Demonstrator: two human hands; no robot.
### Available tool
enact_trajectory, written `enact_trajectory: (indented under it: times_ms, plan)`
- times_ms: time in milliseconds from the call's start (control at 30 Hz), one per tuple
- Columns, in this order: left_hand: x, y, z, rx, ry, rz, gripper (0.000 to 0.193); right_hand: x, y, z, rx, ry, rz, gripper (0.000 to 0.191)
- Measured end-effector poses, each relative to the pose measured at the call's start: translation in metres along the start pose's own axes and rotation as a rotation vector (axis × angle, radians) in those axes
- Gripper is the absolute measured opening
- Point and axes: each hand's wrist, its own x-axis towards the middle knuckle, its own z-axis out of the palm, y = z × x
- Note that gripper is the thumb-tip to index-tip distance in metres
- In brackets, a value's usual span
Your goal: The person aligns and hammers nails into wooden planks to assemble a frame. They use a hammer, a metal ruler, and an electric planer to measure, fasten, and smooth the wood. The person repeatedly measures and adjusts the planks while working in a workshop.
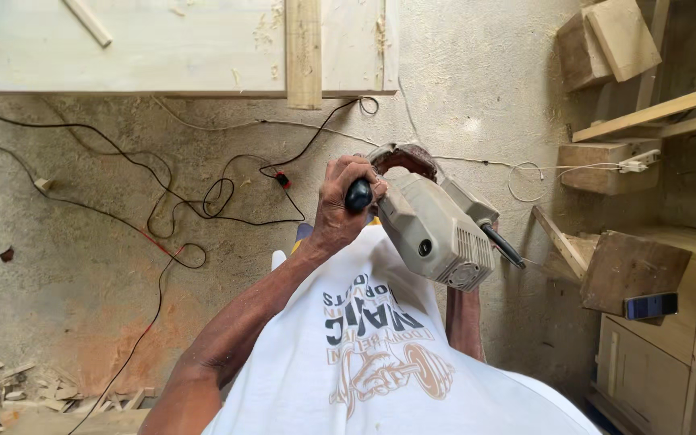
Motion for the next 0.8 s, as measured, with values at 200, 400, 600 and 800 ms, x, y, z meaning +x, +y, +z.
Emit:
enact_trajectory:
  times_ms: [200, 400, 600, 800]
  plan:
    - [0.037, -0.048, 0.010, -0.108, 0.013, -0.110, 0.025, 0.050, -0.016, 0.020, -0.098, 0.015, -0.034, 0.033]
    - [0.059, -0.108, -0.007, -0.365, 0.106, -0.329, 0.023, 0.107, -0.014, 0.082, 0.006, -0.064, -0.047, 0.033]
    - [0.068, -0.141, -0.027, -0.430, 0.193, -0.419, 0.026, 0.138, -0.021, 0.136, -0.130, -0.124, -0.052, 0.031]
    - [0.071, -0.147, -0.033, -0.435, 0.284, -0.454, 0.024, 0.160, -0.025, 0.155, -0.351, -0.213, -0.141, 0.027]
